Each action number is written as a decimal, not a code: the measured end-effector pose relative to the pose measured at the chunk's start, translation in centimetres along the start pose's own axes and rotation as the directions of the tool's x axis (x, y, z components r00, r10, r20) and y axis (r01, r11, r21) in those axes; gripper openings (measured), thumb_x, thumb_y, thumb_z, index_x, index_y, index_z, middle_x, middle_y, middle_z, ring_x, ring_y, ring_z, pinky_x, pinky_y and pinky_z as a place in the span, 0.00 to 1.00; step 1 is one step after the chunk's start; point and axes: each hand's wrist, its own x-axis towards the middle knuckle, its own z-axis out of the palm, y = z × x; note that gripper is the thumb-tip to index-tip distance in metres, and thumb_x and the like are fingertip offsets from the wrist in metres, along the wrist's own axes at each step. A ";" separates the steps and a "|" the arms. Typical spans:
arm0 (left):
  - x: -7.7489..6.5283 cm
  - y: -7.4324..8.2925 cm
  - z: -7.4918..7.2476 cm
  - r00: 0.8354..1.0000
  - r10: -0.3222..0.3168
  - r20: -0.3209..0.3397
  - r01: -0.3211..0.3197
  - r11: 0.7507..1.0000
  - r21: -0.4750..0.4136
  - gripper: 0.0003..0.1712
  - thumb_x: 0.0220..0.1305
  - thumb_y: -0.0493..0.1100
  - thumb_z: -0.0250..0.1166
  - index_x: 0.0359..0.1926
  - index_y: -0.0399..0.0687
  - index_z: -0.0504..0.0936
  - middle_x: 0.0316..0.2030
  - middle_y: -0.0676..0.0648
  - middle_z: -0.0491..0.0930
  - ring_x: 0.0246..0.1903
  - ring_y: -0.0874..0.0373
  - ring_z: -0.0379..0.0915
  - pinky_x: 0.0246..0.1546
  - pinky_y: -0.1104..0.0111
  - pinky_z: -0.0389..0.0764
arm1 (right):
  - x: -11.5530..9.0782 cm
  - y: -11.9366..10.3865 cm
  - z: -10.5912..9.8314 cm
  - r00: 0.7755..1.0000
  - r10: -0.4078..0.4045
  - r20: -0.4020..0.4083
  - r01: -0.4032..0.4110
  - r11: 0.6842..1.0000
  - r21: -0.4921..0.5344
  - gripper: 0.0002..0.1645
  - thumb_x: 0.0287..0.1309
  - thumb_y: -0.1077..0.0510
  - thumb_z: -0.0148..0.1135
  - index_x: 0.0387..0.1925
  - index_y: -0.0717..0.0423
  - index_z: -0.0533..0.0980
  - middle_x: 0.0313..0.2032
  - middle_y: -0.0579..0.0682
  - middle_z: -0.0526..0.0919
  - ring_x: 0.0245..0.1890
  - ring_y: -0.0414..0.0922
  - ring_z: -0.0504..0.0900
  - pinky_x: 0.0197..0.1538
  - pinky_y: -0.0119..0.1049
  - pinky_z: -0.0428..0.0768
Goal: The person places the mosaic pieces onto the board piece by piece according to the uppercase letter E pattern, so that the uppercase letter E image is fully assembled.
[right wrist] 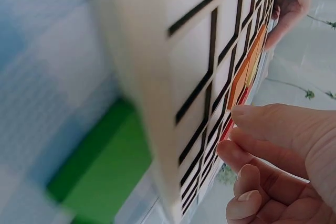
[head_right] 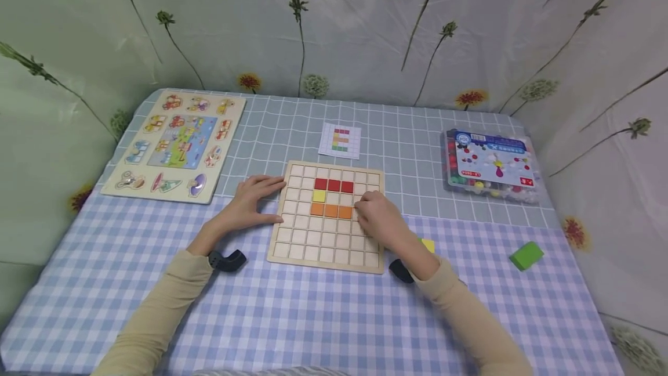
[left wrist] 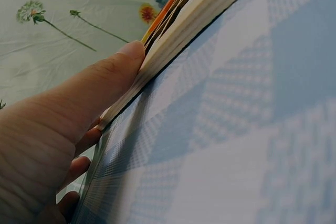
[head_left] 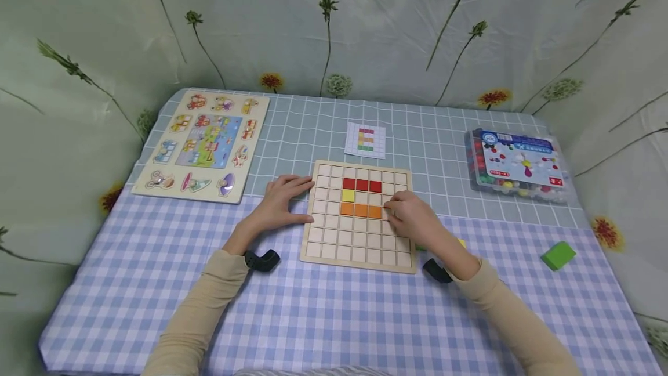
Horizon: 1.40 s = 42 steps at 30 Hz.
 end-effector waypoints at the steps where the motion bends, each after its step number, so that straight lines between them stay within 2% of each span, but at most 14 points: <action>1: 0.0 0.0 0.0 1.000 0.001 -0.001 -0.001 1.000 0.000 0.48 0.45 0.57 0.73 0.67 0.50 0.66 0.68 0.46 0.64 0.65 0.46 0.55 0.56 0.48 0.55 | -0.2 0.2 -0.1 1.000 0.004 -0.005 -0.004 1.000 -0.004 0.10 0.51 0.65 0.64 0.37 0.64 0.83 0.35 0.56 0.82 0.38 0.49 0.79 0.40 0.39 0.80; 10: -0.2 -0.1 0.0 1.000 0.007 -0.012 -0.007 1.000 0.001 0.47 0.45 0.57 0.74 0.66 0.50 0.67 0.68 0.46 0.65 0.65 0.46 0.55 0.55 0.49 0.55 | -2.6 1.6 -1.1 0.998 0.057 -0.018 -0.057 0.998 -0.014 0.10 0.51 0.65 0.66 0.37 0.64 0.83 0.35 0.57 0.82 0.36 0.50 0.80 0.38 0.41 0.80; 15: -0.2 0.0 -0.2 1.000 0.009 -0.016 -0.009 1.000 -0.003 0.47 0.45 0.56 0.74 0.66 0.49 0.67 0.67 0.46 0.65 0.65 0.46 0.55 0.54 0.50 0.56 | -4.3 2.5 -1.9 0.995 0.096 -0.021 -0.097 0.995 -0.028 0.12 0.49 0.66 0.67 0.38 0.67 0.82 0.35 0.58 0.82 0.37 0.52 0.80 0.40 0.43 0.79; 27: -0.1 0.2 -0.3 1.000 0.008 -0.016 -0.008 1.000 -0.001 0.47 0.45 0.57 0.74 0.66 0.49 0.68 0.67 0.45 0.65 0.65 0.45 0.56 0.54 0.49 0.56 | -8.2 4.3 -3.4 0.973 0.229 -0.013 -0.230 0.972 -0.050 0.13 0.49 0.66 0.65 0.39 0.69 0.82 0.34 0.60 0.82 0.36 0.54 0.80 0.39 0.47 0.79; 36: 0.0 0.3 -0.3 1.000 0.009 -0.011 -0.009 1.000 0.000 0.47 0.45 0.56 0.74 0.66 0.48 0.67 0.67 0.45 0.66 0.64 0.45 0.56 0.54 0.48 0.55 | -9.9 4.8 -3.7 0.956 0.287 0.062 -0.284 0.957 -0.058 0.13 0.51 0.64 0.65 0.39 0.68 0.82 0.35 0.60 0.82 0.39 0.55 0.79 0.43 0.50 0.78; 42: 0.0 0.3 -0.1 1.000 0.016 -0.013 -0.016 1.000 -0.004 0.47 0.45 0.55 0.74 0.66 0.48 0.68 0.67 0.44 0.65 0.65 0.45 0.55 0.53 0.49 0.55 | -10.3 4.8 -3.7 0.952 0.295 0.081 -0.292 0.955 -0.051 0.12 0.50 0.64 0.65 0.38 0.67 0.82 0.34 0.59 0.82 0.37 0.54 0.79 0.42 0.49 0.78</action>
